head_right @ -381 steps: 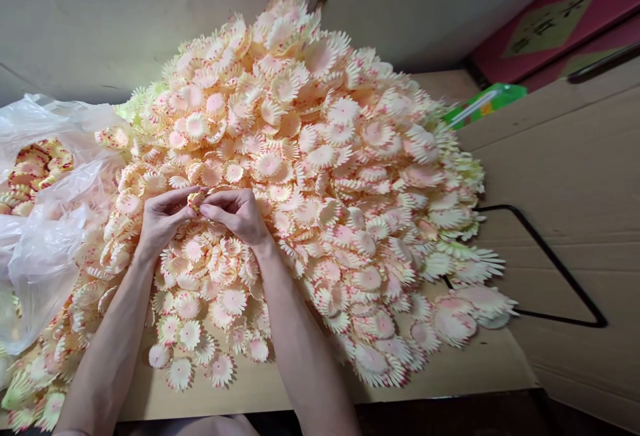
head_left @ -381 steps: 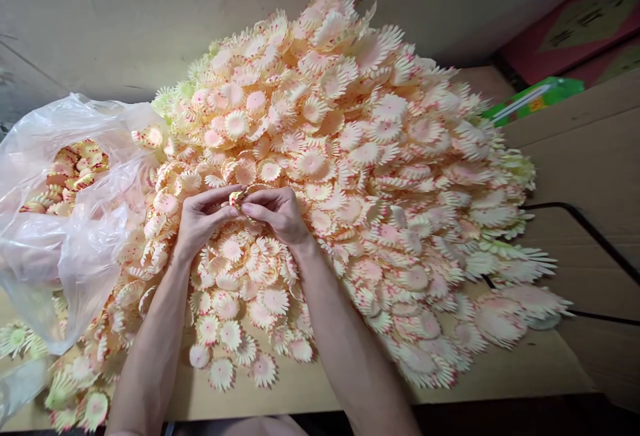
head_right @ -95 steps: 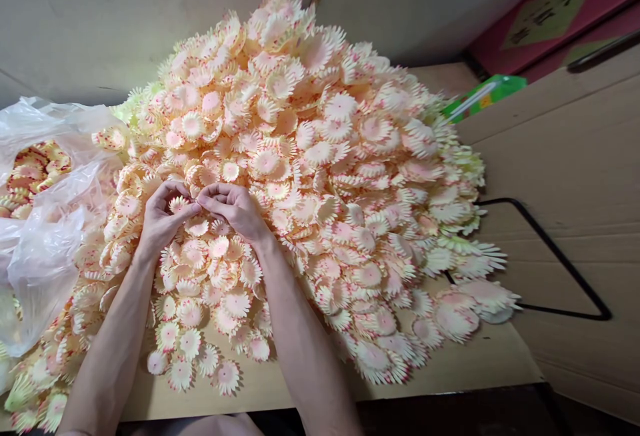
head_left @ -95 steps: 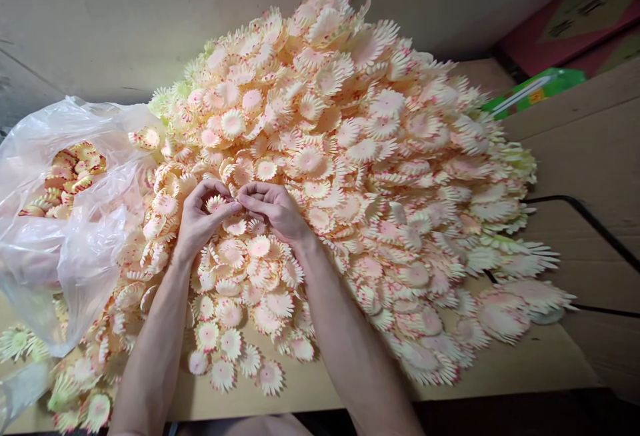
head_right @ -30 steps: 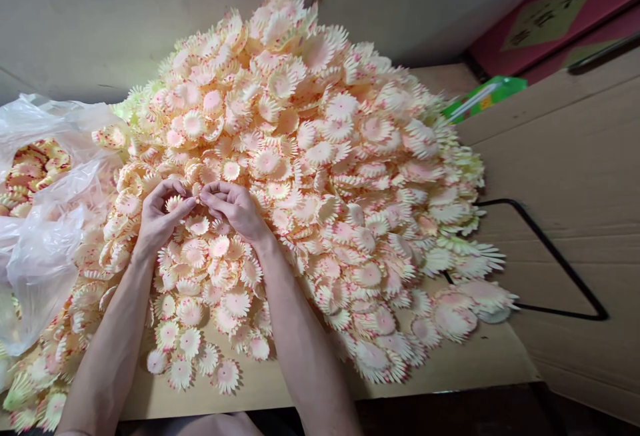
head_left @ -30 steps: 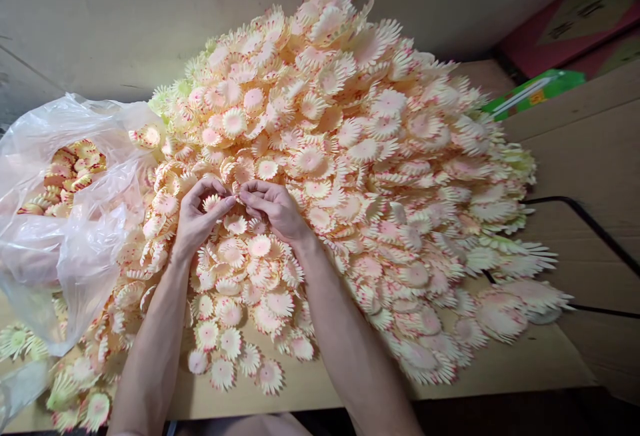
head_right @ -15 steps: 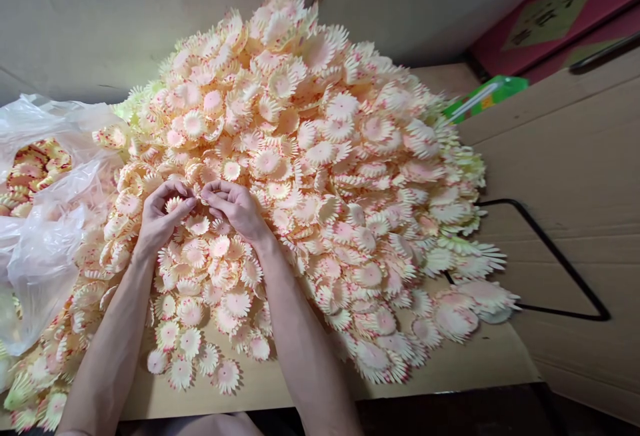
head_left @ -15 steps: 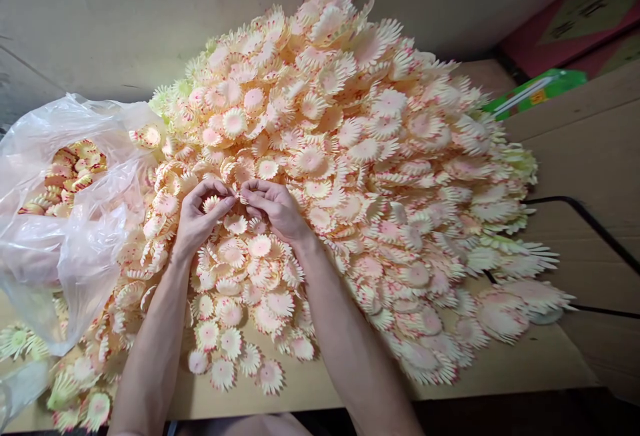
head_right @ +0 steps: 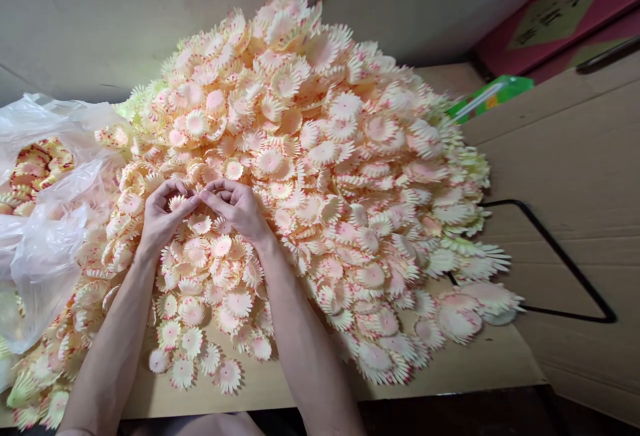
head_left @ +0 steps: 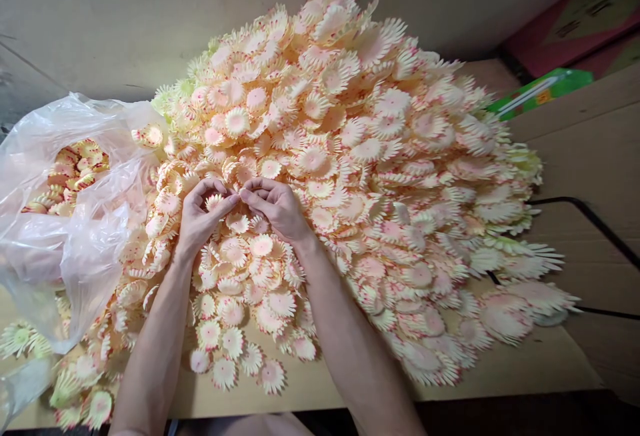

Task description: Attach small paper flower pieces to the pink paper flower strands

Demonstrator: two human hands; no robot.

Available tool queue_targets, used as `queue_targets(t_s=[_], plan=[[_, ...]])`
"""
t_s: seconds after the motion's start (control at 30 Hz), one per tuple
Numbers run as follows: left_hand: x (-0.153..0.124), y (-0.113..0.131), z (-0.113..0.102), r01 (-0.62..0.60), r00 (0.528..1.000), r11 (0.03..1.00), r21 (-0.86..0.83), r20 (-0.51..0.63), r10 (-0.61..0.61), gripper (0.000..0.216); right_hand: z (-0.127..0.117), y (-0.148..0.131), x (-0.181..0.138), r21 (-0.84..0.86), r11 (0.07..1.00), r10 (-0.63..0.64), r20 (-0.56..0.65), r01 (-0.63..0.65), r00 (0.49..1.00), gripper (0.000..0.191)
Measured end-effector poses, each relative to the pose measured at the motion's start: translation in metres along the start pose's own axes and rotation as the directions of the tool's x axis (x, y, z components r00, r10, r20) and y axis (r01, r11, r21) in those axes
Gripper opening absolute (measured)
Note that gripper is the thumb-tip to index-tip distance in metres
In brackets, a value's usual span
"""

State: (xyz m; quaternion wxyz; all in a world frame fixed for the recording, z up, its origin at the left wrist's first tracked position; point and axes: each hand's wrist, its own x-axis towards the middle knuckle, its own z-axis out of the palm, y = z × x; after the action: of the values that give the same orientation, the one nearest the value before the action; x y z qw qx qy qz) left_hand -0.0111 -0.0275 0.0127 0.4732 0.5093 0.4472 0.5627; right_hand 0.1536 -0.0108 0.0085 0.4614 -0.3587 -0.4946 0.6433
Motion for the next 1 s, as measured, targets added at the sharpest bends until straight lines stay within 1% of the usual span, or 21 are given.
queue_targets(t_s=[0.13, 0.5, 0.67, 0.8, 0.9, 1.0], plan=[[0.0002, 0.0004, 0.0006, -0.028, 1.000, 0.999, 0.025, 0.013, 0.027, 0.033, 0.0009, -0.0011, -0.0001, 0.013, 1.000, 0.012, -0.006, -0.012, 1.000, 0.032], [-0.0011, 0.0016, 0.0001, 0.014, 1.000, 0.999, -0.032, 0.016, -0.014, 0.031, 0.0020, -0.0024, 0.0017, 0.073, 0.996, 0.045, 0.019, -0.047, 0.999, 0.036], [0.0000, 0.0021, 0.0006, 0.010, 1.000, 1.000, -0.021, 0.006, -0.010, 0.033, 0.0014, -0.0029, -0.0009, 0.008, 0.999, 0.032, 0.023, -0.032, 0.999, 0.037], [-0.0006, 0.0032, 0.0007, 0.014, 1.000, 0.999, -0.034, 0.009, -0.014, 0.034, 0.0026, -0.0043, -0.0025, -0.047, 0.997, 0.053, -0.014, -0.054, 0.998, 0.034], [-0.0015, 0.0031, 0.0003, 0.017, 1.000, 0.999, -0.036, 0.017, -0.017, 0.034, 0.0024, -0.0046, -0.0022, -0.019, 0.999, 0.041, -0.011, -0.041, 0.999, 0.030], [-0.0018, 0.0017, -0.0001, 0.013, 1.000, 1.000, -0.017, 0.026, -0.013, 0.033, 0.0006, -0.0034, -0.0011, 0.043, 0.998, 0.038, 0.005, -0.038, 0.999, 0.028]])
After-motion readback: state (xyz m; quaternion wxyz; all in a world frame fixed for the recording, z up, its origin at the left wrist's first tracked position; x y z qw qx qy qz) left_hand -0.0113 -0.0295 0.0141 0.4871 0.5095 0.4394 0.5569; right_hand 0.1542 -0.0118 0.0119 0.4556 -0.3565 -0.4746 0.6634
